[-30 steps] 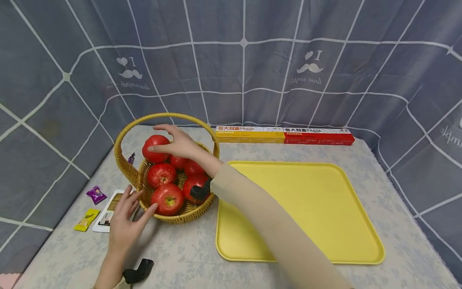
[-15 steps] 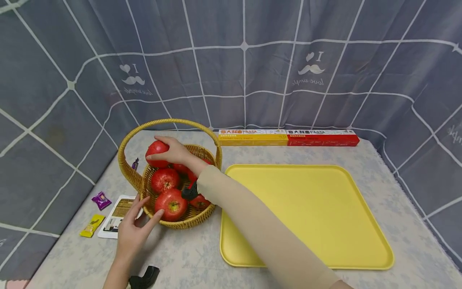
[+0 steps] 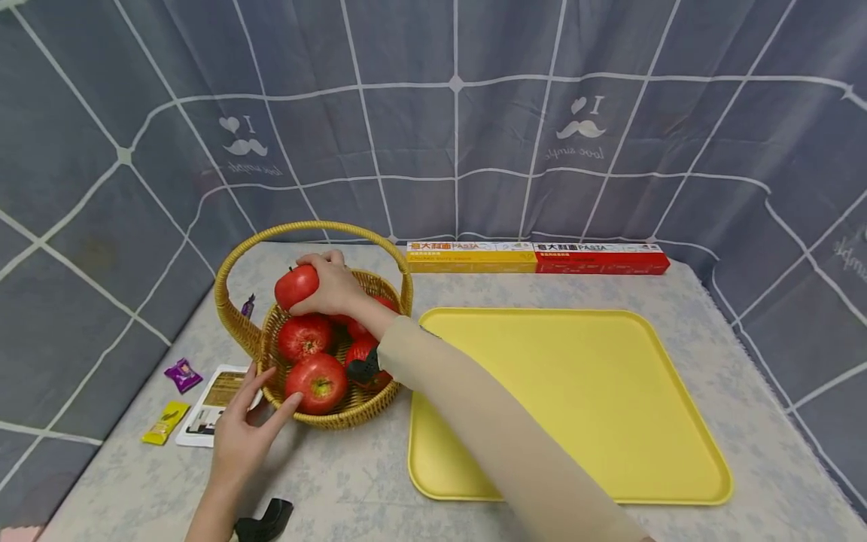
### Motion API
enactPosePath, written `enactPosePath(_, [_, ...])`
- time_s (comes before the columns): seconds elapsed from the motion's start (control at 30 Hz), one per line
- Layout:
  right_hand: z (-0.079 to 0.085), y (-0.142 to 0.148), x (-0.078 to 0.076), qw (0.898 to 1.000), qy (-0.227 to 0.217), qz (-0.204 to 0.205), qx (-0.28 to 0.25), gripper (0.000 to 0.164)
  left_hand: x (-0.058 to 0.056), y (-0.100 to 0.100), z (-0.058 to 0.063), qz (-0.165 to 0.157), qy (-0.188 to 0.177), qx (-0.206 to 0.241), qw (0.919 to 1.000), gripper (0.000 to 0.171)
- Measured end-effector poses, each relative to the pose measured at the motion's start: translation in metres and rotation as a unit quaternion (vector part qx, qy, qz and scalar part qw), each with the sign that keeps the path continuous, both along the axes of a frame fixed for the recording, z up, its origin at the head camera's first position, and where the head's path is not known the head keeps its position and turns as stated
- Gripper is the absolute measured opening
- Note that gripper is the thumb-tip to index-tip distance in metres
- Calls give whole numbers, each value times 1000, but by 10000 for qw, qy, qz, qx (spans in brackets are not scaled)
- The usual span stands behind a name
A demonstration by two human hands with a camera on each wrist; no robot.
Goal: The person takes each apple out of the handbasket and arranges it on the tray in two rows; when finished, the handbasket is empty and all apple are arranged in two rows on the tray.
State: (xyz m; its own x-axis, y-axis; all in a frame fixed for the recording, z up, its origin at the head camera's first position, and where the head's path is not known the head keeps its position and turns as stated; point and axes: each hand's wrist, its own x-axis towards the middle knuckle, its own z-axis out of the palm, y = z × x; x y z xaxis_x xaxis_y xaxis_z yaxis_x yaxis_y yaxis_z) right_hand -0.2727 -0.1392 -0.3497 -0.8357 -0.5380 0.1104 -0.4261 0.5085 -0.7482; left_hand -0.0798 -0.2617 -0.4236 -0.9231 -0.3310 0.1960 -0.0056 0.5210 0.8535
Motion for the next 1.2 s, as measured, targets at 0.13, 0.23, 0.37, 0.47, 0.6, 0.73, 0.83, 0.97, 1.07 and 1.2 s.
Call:
enactPosePath(0.13, [1, 17, 8, 9985, -151, 364, -384, 67, 0, 0, -1, -4, -46, -106, 9999, 59])
enactPosePath(0.23, [2, 35, 20, 9931, -30, 897, -753, 63, 0, 0, -1, -26, -73, -148, 9999, 59])
enactPosePath(0.37, [10, 68, 45, 9861, 157, 1359, -941, 64, 1, 0, 0, -75, -48, -102, 9999, 59])
enactPosePath(0.47, [13, 96, 61, 9813, -46, 1602, -1070, 71, 0, 0, 1, -121, -29, -47, 9999, 59])
enactPosePath(0.6, [11, 136, 66, 9686, -376, 2153, -1183, 84, 0, -1, 0, -169, -54, -15, 9998, 59])
enactPosePath(0.73, [9, 173, 54, 9643, -327, 2437, -987, 87, -1, -3, 0, -268, -114, -85, 9995, 61])
enactPosePath(0.83, [3, 195, 36, 9659, -420, 2362, -972, 83, -2, -4, -1, -410, -205, -116, 9989, 64])
enactPosePath(0.97, [-13, 219, 13, 9725, -747, 1994, -939, 81, -3, -4, -1, -554, -291, -102, 9980, 67])
enactPosePath(1.07, [-27, 229, 1, 9777, -928, 1687, -844, 82, -3, -4, -2, -562, -299, -102, 9979, 67])
enactPosePath(1.2, [-44, 233, -9, 9808, -1114, 1339, -875, 81, -2, -4, -2, -549, -327, -124, 9979, 67])
